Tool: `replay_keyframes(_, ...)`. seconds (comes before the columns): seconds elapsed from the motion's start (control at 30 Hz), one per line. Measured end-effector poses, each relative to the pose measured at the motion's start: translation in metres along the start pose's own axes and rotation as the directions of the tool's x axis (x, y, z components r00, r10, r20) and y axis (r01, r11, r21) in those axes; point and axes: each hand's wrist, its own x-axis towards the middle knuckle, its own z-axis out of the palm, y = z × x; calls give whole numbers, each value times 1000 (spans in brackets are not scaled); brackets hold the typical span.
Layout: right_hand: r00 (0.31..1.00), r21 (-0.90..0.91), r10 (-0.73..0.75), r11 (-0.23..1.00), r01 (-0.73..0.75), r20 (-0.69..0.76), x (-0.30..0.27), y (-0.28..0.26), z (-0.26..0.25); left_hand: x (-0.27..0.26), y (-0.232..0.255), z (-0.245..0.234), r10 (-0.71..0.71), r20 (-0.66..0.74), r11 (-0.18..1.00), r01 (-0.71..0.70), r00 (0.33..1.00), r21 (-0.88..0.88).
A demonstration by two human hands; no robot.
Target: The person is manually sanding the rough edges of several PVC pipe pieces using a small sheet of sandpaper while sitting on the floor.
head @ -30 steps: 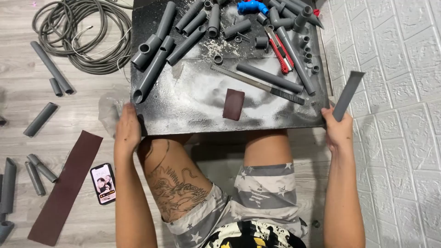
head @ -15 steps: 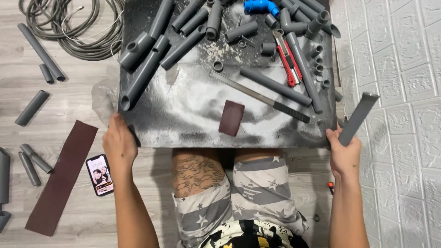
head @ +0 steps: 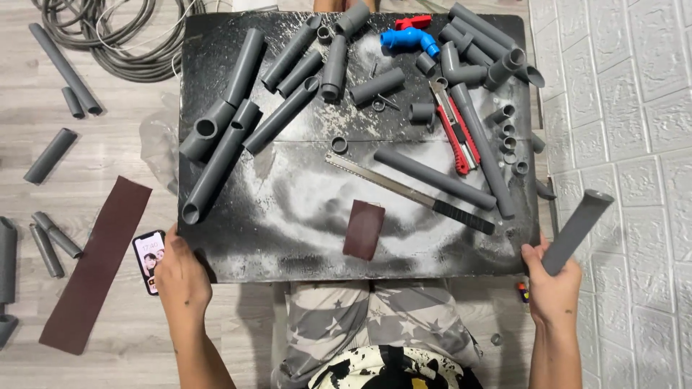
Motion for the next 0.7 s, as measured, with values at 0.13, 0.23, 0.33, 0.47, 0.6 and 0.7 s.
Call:
replay_keyframes(0.13, 999, -39, -34, 999, 35, 29, -7, 2, -6, -13, -12, 0, 2, -5, 1000, -2, 1000, 27)
replay_keyframes(0.23, 999, -34, -44, 998, 44, 7, -6, 15, -13, -20, -17, -1, -73, 4, 997, 73, 997, -4)
replay_keyframes(0.33, 1000, -6, -2, 1000, 2, 23, -8, 9, -15, -22, -24, 0, -57, 4, 998, 58, 998, -16)
replay_keyframes(0.47, 994, 68, -60, 996, 54, 89, -3, 7, -28, -26, -6, -7, -12, 16, 1000, 13, 1000, -22)
replay_keyframes(0.6, 971, 150, -235, 963, 226, 48, -20, -17, -22, -29, -15, 14, 474, -432, 875, -358, 767, 326)
replay_keyframes(0.7, 879, -68, -444, 885, 461, 173, -22, -4, -8, -51, 20, 25, 657, -391, 732, -671, 645, 123)
